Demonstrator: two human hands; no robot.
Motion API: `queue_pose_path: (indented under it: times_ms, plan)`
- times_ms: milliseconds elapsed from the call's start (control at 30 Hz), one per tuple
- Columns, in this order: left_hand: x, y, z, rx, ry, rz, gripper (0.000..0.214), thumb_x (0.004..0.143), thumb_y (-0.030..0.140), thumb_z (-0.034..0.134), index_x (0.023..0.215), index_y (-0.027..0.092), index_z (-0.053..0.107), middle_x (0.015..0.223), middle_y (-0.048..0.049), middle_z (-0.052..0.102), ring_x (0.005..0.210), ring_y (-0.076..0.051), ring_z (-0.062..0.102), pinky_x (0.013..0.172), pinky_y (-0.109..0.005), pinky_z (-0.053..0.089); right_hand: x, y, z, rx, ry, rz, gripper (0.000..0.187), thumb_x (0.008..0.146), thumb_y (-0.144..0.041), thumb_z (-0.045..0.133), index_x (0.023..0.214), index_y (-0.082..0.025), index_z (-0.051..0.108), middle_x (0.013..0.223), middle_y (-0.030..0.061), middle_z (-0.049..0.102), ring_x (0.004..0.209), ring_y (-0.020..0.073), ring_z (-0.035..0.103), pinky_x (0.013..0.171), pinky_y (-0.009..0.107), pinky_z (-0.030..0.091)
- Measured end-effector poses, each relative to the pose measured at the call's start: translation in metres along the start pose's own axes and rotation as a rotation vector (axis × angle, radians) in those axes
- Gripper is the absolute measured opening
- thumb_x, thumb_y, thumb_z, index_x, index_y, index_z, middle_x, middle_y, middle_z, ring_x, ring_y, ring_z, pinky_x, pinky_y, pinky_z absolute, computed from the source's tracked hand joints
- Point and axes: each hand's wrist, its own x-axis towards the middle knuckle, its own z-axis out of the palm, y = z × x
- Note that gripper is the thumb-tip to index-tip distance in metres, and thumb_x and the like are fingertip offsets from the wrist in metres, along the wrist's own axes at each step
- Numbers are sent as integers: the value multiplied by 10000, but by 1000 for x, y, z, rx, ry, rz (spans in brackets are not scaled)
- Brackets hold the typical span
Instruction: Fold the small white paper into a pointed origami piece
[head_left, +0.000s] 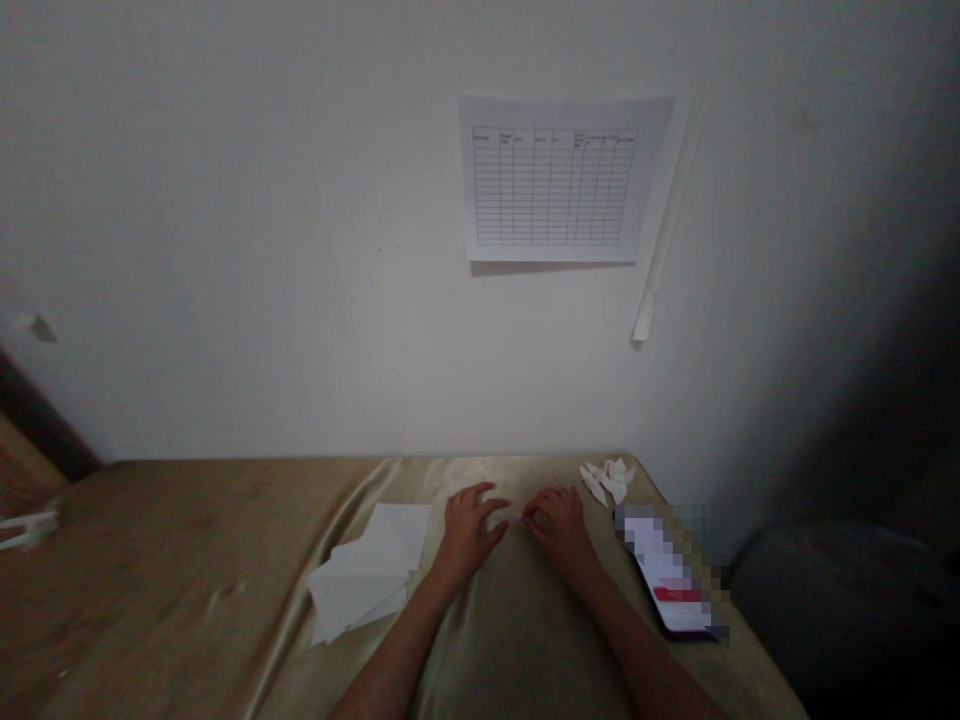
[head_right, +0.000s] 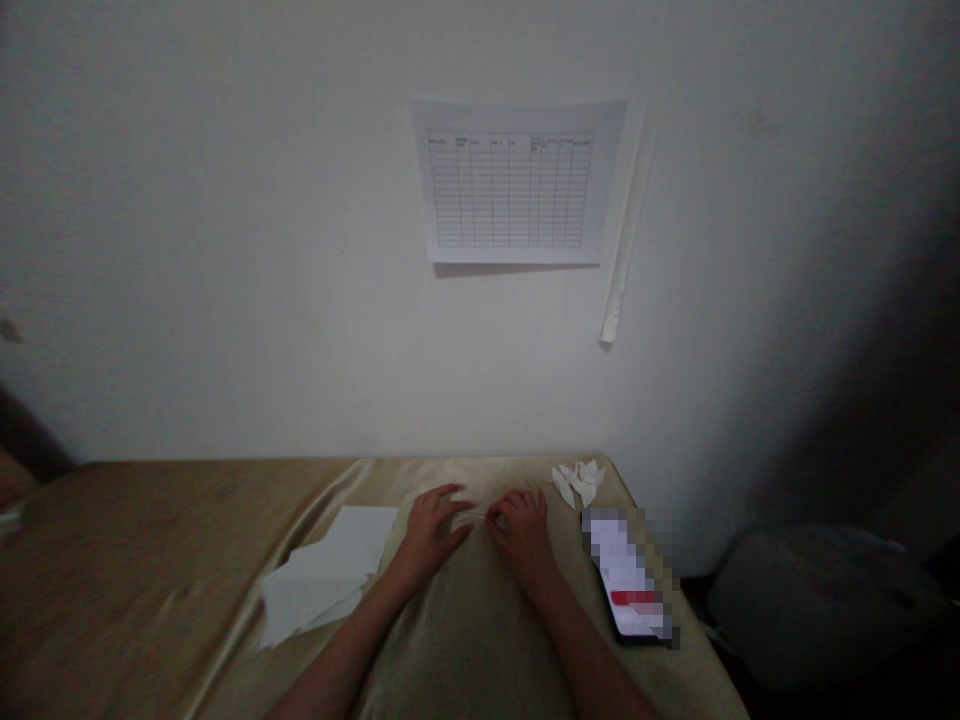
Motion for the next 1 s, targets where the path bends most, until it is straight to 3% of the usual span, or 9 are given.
queue_pose_path:
  times_ms: [133,433,633,1000]
  plan:
    - [0,2,-1,22,-39,3,361,779,268,749,1125,371,737,1414,-17,583,1319,-277,467,1152,-502,303,-1,1,-1,-90,-43,-89,127,895,-229,591,931,-283,701,1083,13,704,1208,234,514,1185,578,11]
    - [-4,9,-7,55,-171,-43,163,821,327,719,956,392,785,1445,43,573,1346,-296,410,1177,-603,187,-4,-1,-11,-68,-148,-95,156,866,-247,608,904,-310,747,1018,-5,745,1224,243,514,1174,589,-83]
    - [-7,8,-7,79,-213,-46,141,848,390,682,952,392,778,1481,46,541,1368,-310,377,1164,-693,90,-5,0,-13,-31,-187,-64,176,863,-274,607,909,-330,767,1027,-10,746,1225,238,517,1180,576,-66]
    - [-3,9,-6,81,-209,-93,122,807,410,734,923,396,770,1454,51,566,1364,-314,402,1144,-721,106,-3,2,-13,-2,-218,-26,186,878,-254,595,923,-314,766,1037,7,732,1217,241,525,1173,595,-18]
